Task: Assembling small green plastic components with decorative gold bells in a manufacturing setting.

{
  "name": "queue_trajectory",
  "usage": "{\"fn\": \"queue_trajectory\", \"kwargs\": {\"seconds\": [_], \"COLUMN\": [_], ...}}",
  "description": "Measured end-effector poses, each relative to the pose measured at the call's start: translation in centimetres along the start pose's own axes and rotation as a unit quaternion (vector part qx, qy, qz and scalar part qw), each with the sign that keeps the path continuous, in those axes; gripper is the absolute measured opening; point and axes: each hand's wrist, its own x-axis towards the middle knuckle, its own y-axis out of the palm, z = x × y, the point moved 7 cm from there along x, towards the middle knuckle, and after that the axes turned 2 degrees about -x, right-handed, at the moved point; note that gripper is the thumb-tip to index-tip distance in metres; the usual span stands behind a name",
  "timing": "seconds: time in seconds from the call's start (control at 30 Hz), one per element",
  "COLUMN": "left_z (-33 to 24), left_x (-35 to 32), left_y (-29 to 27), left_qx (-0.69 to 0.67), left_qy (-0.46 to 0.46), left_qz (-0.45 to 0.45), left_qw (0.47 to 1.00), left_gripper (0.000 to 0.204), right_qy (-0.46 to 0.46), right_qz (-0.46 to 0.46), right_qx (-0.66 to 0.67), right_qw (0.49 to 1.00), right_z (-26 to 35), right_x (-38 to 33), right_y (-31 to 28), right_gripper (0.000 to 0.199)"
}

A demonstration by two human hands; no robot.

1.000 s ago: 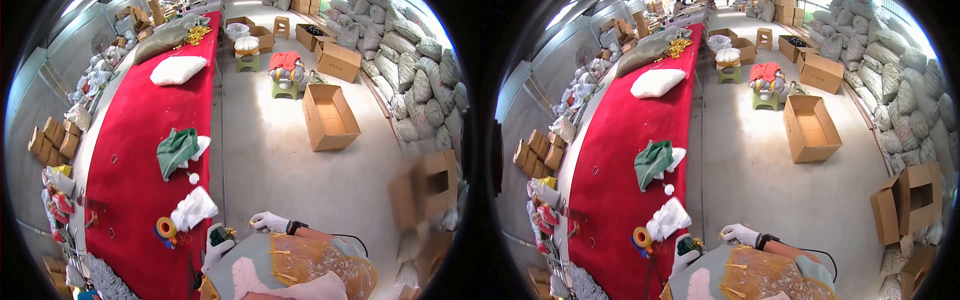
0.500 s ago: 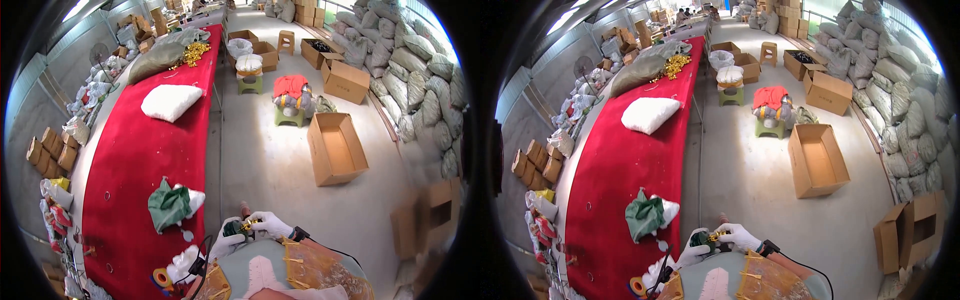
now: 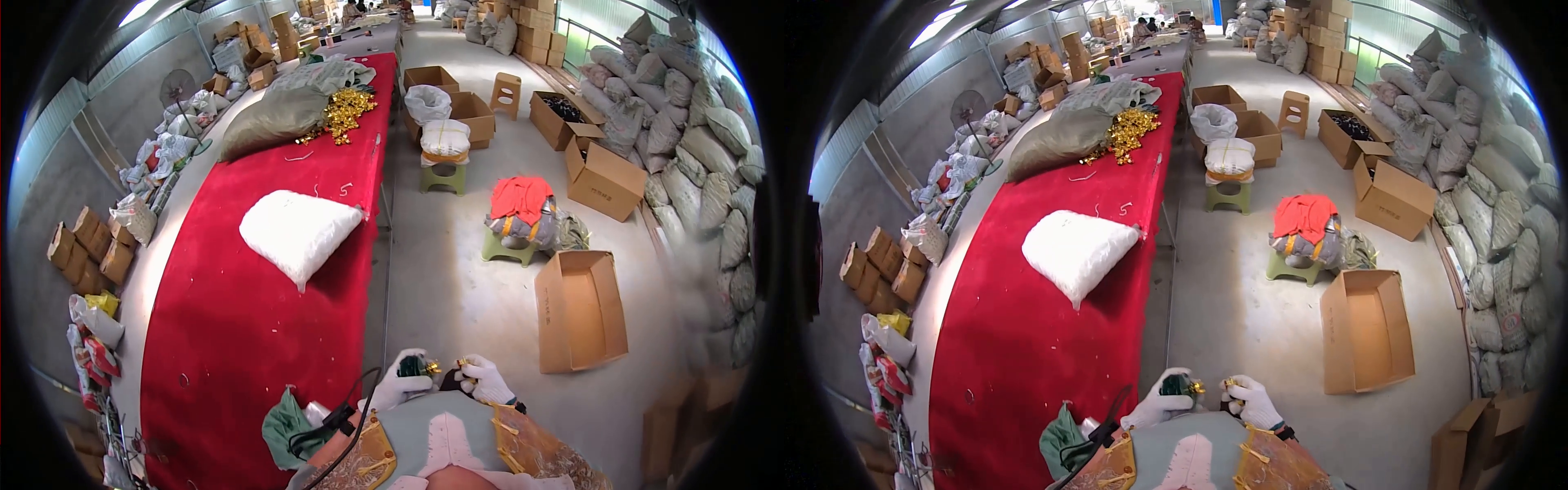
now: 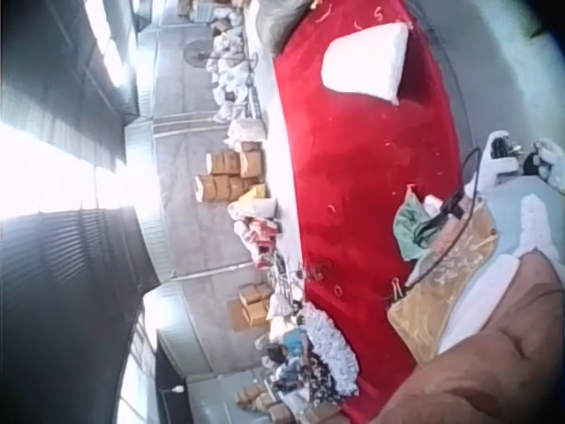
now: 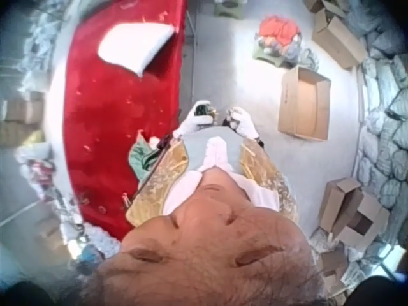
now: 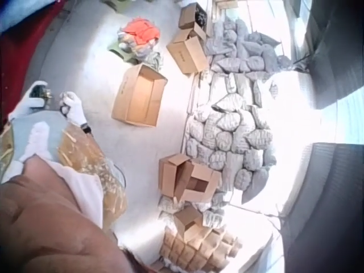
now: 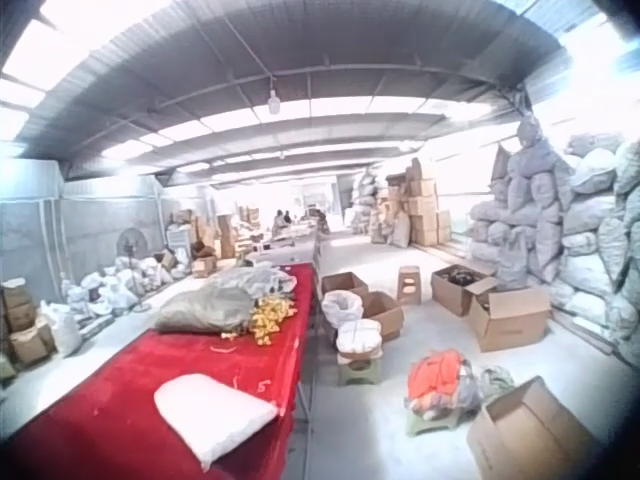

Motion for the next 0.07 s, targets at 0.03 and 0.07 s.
{"fn": "queue_trajectory", "kwargs": {"seconds": [0.03, 0.07], "left_z": [-0.6, -1.9], "left_x": [1.7, 3.4], "left_y": [-0.2, -0.5], "left_qx": [0.017, 0.058], "left_qy": [-0.026, -0.015], "left_qz": [-0.004, 0.002], "left_qw": [1.0, 0.998], "left_gripper": [0.068, 0.07], "right_qy": [0.002, 0.024], "right_qz": [0.011, -0.014], "right_qx": [0.061, 0.117], "right_qw": [0.998, 0.993], "right_z": [0.3, 0.1], "right_x": [2.2, 4.6], "right_y": [-0.5, -1.5], "right_gripper": [0.031, 0.036]}}
